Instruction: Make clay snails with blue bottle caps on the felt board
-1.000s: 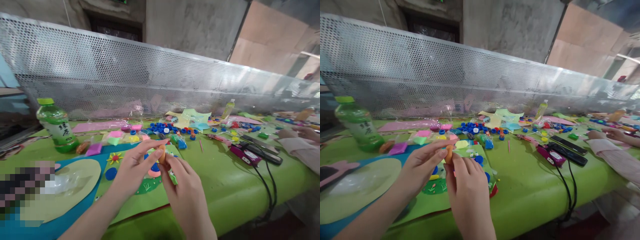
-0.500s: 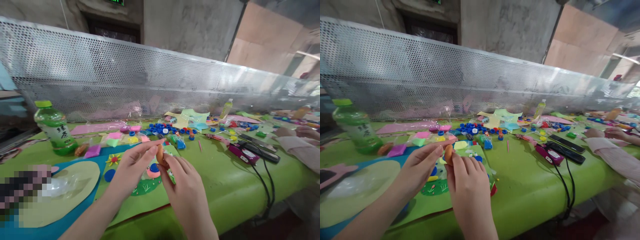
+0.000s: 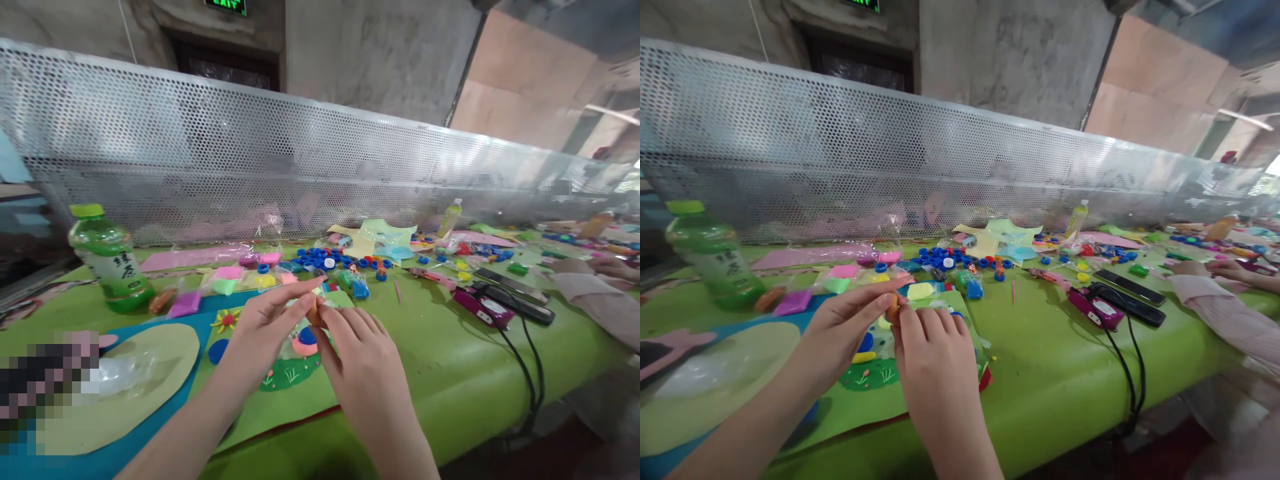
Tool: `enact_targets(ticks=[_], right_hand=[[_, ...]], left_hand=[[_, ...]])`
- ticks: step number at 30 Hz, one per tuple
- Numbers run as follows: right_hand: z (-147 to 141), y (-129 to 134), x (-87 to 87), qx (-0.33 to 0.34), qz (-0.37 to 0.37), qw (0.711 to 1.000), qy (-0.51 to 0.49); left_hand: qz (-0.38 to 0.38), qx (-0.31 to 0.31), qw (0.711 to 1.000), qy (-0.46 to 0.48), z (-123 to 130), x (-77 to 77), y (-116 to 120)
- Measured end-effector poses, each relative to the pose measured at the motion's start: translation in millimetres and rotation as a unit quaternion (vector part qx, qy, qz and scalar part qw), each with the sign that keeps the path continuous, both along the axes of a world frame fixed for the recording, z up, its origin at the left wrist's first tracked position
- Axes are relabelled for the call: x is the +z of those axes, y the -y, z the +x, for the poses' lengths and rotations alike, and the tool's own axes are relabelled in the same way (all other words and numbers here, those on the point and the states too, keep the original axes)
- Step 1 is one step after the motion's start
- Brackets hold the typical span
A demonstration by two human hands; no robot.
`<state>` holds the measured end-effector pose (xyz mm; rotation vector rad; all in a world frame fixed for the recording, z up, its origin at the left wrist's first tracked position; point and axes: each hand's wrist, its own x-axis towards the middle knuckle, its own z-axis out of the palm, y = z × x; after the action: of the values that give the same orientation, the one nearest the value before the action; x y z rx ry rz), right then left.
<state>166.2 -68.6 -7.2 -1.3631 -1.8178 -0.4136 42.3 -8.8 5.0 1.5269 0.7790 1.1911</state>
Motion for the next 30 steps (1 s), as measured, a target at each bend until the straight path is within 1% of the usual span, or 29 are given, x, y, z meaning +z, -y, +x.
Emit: enact_targets(ticks=[4, 6, 8, 11, 14, 17, 19, 22, 23, 24, 26, 28, 30], right_hand=[[0.8, -0.3, -0.5, 0.012, 0.01, 1.0, -0.006], [0.9, -0.7, -0.9, 0.006, 0.031, 0.999, -0.005], [0.8, -1.2, -1.3, 0.001, 0.047, 0.999, -0.004], [1.0, -1.5, -1.8, 0.002, 0.05, 0.999, -0.016], [1.9, -1.4, -1.5, 0.006, 0.045, 0.999, -0.019], [2.6, -1.3, -0.7, 0.005, 0.047, 0.999, -0.009], [2.9, -1.3, -0.4, 0.004, 0.045, 0.999, -0.003], [3.7, -1.6, -0.9, 0.008, 0.043, 0.999, -0.001], [4.2, -1.7, -1.3, 0.009, 0.042, 0.999, -0.001], [4.8, -1.8, -1.7, 0.011, 0.041, 0.999, -0.001], [6.1, -1.9, -2.5, 0.01, 0.036, 0.999, -0.003], [7.5, -1.8, -3.4, 0.009, 0.031, 0.999, -0.006], [8.7, -1.3, -4.0, 0.012, 0.024, 1.0, -0.009]], left_hand=[[-0.021, -0.018, 1.0, 0.015, -0.7, -1.5, -0.9], [-0.027, -0.016, 0.999, 0.021, -0.8, -2.0, -1.6], [-0.014, -0.006, 1.0, 0.017, -1.0, -0.9, -1.8], [0.039, 0.024, 0.998, -0.037, -2.4, 3.7, -0.1], [0.103, 0.051, 0.989, -0.098, -4.5, 8.3, 2.7], [0.135, 0.064, 0.98, -0.135, -5.8, 10.2, 4.4], [0.165, 0.083, 0.97, -0.158, -5.9, 10.6, 4.8], [0.237, 0.108, 0.949, -0.177, -5.5, 11.6, 5.6], [0.239, 0.115, 0.947, -0.18, -5.4, 12.0, 6.0], [0.225, 0.122, 0.949, -0.182, -5.4, 12.4, 6.3], [0.176, 0.129, 0.957, -0.192, -5.5, 12.6, 6.4], [0.159, 0.114, 0.96, -0.202, -5.6, 11.9, 5.2], [0.178, 0.084, 0.959, -0.203, -5.9, 10.6, 3.0]])
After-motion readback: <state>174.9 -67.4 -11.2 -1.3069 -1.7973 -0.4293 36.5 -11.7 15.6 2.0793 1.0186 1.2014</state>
